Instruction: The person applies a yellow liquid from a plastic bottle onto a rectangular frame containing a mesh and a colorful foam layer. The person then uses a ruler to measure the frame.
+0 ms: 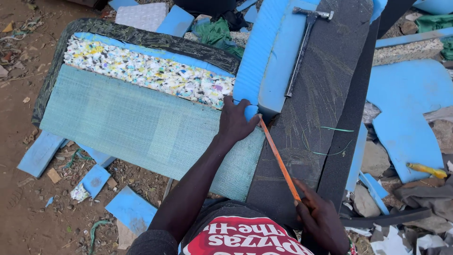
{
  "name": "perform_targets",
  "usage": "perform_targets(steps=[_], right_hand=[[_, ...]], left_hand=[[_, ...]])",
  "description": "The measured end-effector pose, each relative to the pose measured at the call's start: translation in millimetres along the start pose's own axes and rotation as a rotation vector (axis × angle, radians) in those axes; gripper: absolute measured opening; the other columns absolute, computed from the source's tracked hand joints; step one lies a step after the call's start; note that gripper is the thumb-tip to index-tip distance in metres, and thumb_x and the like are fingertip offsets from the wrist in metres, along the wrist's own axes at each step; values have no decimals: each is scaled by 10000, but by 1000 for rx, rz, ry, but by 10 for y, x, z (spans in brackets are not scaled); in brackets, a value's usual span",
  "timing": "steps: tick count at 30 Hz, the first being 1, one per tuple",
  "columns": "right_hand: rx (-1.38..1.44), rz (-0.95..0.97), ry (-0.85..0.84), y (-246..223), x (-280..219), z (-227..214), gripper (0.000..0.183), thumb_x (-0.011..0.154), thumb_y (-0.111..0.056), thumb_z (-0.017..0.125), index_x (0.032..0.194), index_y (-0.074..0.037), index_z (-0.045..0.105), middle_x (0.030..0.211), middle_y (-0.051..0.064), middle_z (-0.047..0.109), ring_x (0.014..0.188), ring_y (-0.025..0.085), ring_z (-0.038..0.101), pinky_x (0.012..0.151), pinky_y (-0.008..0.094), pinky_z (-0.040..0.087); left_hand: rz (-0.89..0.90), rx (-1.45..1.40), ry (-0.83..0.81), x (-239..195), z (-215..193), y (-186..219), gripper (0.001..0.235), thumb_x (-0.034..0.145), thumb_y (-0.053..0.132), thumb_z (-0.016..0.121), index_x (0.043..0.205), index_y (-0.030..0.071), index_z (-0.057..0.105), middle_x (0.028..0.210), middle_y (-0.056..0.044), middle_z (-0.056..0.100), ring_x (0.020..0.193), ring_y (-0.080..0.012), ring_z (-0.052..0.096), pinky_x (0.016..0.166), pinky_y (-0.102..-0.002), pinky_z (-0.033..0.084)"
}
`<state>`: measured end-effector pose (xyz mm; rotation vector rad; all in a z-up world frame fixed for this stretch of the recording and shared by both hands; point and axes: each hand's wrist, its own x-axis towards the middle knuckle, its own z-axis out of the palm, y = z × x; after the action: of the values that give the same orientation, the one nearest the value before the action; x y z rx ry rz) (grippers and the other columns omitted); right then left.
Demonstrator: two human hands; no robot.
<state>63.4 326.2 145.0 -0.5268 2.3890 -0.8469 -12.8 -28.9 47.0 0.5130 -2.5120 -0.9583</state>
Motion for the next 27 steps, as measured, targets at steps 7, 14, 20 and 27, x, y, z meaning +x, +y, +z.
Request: perform_targets(steps=[7,14,20,27], right_hand=[[367,64,7,-220,-192,1109,730,1021,-218,612,1712,-255,377,756,22,755,583,122,662,641,288,559],[715,157,211,-808,-101,1837,714,1018,-190,583,1710,-226,408,719,72,703,532,145,606,543,317,537],[603,-14,437,-961,325,2394,655,1031,-197,565,1673,-176,442,708,22,748,491,114,663,555,304,583],[578,-18,581,-957,284,2832,615,1020,-143,606,1626,-201,523,706,36,750,463,136,653,494,294,573]], left_hand=[[-6,144,-77,134,-101,25,728,765,668,904,1210,166,623,1307,-210,430,939,-504,624,712,-605,585],[86,-27,-161,218,-75,-315,468,858,466,796,1207,182,667,1246,-189,423,686,-444,544,606,-566,526],[85,-63,-195,279,-98,-371,448,859,440,768,1208,178,667,1257,-171,417,751,-471,597,694,-573,538],[142,-107,-198,374,-11,-504,391,841,389,773,1129,169,626,1183,-157,422,652,-454,531,620,-530,484]])
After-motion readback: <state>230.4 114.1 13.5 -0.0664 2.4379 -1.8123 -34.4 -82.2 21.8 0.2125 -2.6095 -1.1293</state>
